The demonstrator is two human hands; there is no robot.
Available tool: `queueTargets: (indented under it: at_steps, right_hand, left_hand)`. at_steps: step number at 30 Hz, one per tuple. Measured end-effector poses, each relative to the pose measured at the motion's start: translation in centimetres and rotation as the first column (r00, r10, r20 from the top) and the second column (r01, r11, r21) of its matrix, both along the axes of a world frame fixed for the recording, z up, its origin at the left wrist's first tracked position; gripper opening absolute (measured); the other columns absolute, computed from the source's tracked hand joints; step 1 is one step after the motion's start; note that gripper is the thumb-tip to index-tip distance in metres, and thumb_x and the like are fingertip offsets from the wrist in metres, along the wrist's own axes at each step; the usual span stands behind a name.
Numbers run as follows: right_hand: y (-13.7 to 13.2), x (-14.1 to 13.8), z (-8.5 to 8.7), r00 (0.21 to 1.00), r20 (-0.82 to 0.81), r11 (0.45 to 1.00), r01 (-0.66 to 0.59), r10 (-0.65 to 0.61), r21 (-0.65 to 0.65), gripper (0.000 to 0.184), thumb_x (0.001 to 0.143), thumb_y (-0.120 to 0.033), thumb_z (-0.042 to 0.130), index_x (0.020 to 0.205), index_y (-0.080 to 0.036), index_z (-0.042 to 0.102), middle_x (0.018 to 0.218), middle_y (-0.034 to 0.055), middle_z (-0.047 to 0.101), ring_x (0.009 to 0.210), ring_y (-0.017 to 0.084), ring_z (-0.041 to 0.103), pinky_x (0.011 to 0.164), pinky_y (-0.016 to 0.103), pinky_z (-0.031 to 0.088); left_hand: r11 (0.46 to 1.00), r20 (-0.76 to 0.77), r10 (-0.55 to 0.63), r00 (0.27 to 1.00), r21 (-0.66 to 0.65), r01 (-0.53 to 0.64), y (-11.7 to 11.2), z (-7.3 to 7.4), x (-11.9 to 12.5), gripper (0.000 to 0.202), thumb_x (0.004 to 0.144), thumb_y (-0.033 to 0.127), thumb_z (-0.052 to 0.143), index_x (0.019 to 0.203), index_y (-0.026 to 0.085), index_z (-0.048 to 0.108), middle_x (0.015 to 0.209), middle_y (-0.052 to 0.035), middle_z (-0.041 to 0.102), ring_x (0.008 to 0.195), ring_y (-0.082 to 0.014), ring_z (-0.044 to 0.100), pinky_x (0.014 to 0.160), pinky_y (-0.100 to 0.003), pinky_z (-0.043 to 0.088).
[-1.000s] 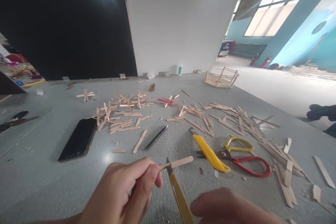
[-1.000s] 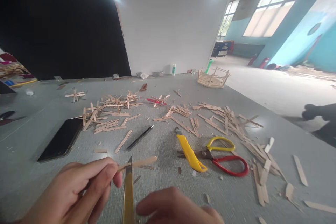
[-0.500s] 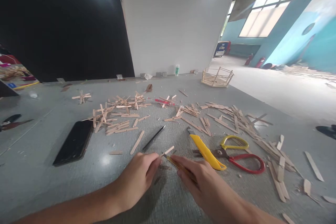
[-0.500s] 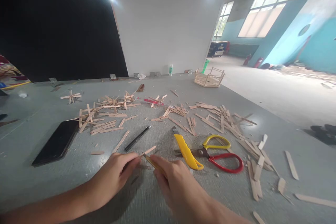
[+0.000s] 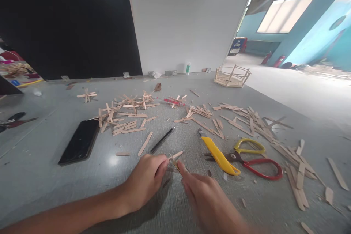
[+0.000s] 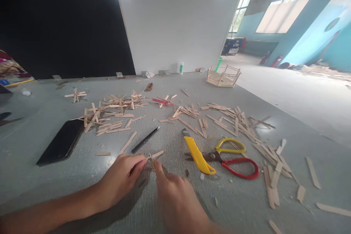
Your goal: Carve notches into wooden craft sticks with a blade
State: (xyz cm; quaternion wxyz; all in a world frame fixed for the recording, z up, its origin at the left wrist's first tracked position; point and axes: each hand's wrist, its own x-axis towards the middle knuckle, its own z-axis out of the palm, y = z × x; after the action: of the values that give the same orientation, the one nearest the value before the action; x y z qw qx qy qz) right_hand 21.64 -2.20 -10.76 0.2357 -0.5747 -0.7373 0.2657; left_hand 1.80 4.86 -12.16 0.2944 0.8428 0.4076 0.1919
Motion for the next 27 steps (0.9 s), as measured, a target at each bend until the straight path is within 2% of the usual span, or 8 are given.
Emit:
queueTargets:
  at_steps: [5, 10, 13, 17, 19, 22, 24, 27]
  right_hand:
    - [1.5, 1.3, 1.8, 0.992, 0.009, 0.986, -0.122, 0.124, -0.117, 0.034, 0.103, -0.024, 0.045, 0.110, -0.019, 0.079, 0.065, 0.0007, 0.056, 0.057, 0.015, 0.043, 0.054, 0.027, 0.033]
    - [0.8, 0.4, -0.1, 0.982, 0.138, 0.989, -0.118, 0.130, -0.093, 0.056, 0.101, -0.020, 0.034, 0.151, -0.002, 0.053, 0.072, 0.0061, 0.062, 0.056, 0.017, 0.040, 0.056, 0.032, 0.030]
    - [0.3, -0.2, 0.1, 0.997, 0.018, 0.989, -0.070, 0.073, -0.130, 0.053, 0.104, -0.026, 0.035, 0.148, -0.005, 0.057, 0.073, 0.0044, 0.062, 0.059, 0.017, 0.041, 0.060, 0.032, 0.035]
    - [0.0, -0.7, 1.6, 0.978, -0.201, 0.986, 0.030, -0.064, -0.167, 0.042, 0.104, -0.030, 0.038, 0.125, -0.012, 0.069, 0.063, -0.0038, 0.046, 0.055, 0.014, 0.038, 0.056, 0.030, 0.033]
    - [-0.1, -1.0, 2.0, 0.930, -0.339, 0.950, 0.033, -0.143, -0.310, 0.031, 0.101, -0.031, 0.042, 0.110, -0.016, 0.068, 0.064, -0.0058, 0.043, 0.051, 0.012, 0.039, 0.050, 0.026, 0.031]
    - [-0.1, -1.2, 1.7, 0.799, -0.556, 0.830, -0.140, -0.227, -0.540, 0.017, 0.094, -0.036, 0.050, 0.101, -0.021, 0.056, 0.073, -0.0068, 0.051, 0.041, 0.006, 0.044, 0.041, 0.020, 0.031]
    - [0.0, -1.2, 1.3, 0.727, -0.635, 0.788, -0.219, -0.262, -0.576, 0.021, 0.093, -0.042, 0.051, 0.098, -0.022, 0.051, 0.076, -0.0058, 0.058, 0.040, 0.005, 0.050, 0.040, 0.018, 0.034]
    - [0.2, -1.0, 0.9, 0.692, -0.662, 0.765, -0.250, -0.289, -0.594, 0.029, 0.099, -0.049, 0.044, 0.092, -0.022, 0.051, 0.062, -0.0066, 0.056, 0.042, 0.008, 0.053, 0.043, 0.017, 0.036]
  left_hand:
    - [0.999, 0.009, -0.038, 0.999, -0.021, 0.038, 0.2, 0.1, -0.1, 0.041, 0.107, 0.029, 0.035, 0.068, 0.022, 0.044, 0.059, 0.0065, 0.038, 0.056, -0.0143, 0.032, 0.057, -0.030, 0.023]
    - [0.999, 0.021, -0.010, 1.000, -0.045, 0.011, 0.3, 0.0, -0.1, 0.041, 0.108, 0.032, 0.034, 0.068, 0.023, 0.038, 0.059, 0.0069, 0.035, 0.055, -0.0141, 0.030, 0.056, -0.030, 0.021]
    - [0.998, 0.035, -0.010, 0.999, -0.064, 0.012, 0.3, 0.2, -0.1, 0.042, 0.109, 0.034, 0.033, 0.069, 0.023, 0.039, 0.058, 0.0074, 0.035, 0.055, -0.0138, 0.031, 0.055, -0.029, 0.022]
    - [0.996, 0.058, -0.023, 0.998, -0.087, 0.028, 0.3, 0.5, -0.2, 0.045, 0.111, 0.038, 0.031, 0.070, 0.023, 0.041, 0.057, 0.0072, 0.038, 0.053, -0.0136, 0.037, 0.055, -0.028, 0.024]
    - [0.995, 0.069, -0.026, 0.997, -0.090, 0.032, 0.2, 0.6, -0.2, 0.046, 0.112, 0.039, 0.031, 0.070, 0.023, 0.041, 0.057, 0.0071, 0.040, 0.054, -0.0137, 0.038, 0.055, -0.028, 0.025]
    - [0.995, 0.070, -0.048, 0.996, -0.081, 0.054, 0.0, 0.8, -0.1, 0.045, 0.112, 0.038, 0.032, 0.072, 0.022, 0.046, 0.061, 0.0065, 0.042, 0.056, -0.0138, 0.040, 0.057, -0.028, 0.027]
    - [0.994, 0.063, -0.076, 0.995, -0.077, 0.081, -0.2, 0.9, -0.1, 0.044, 0.112, 0.037, 0.033, 0.075, 0.021, 0.051, 0.062, 0.0064, 0.044, 0.057, -0.0138, 0.041, 0.058, -0.028, 0.028]
    - [0.991, 0.061, -0.106, 0.992, -0.075, 0.111, -0.3, 0.9, -0.2, 0.044, 0.112, 0.037, 0.032, 0.076, 0.021, 0.053, 0.061, 0.0068, 0.043, 0.055, -0.0131, 0.041, 0.057, -0.028, 0.028]
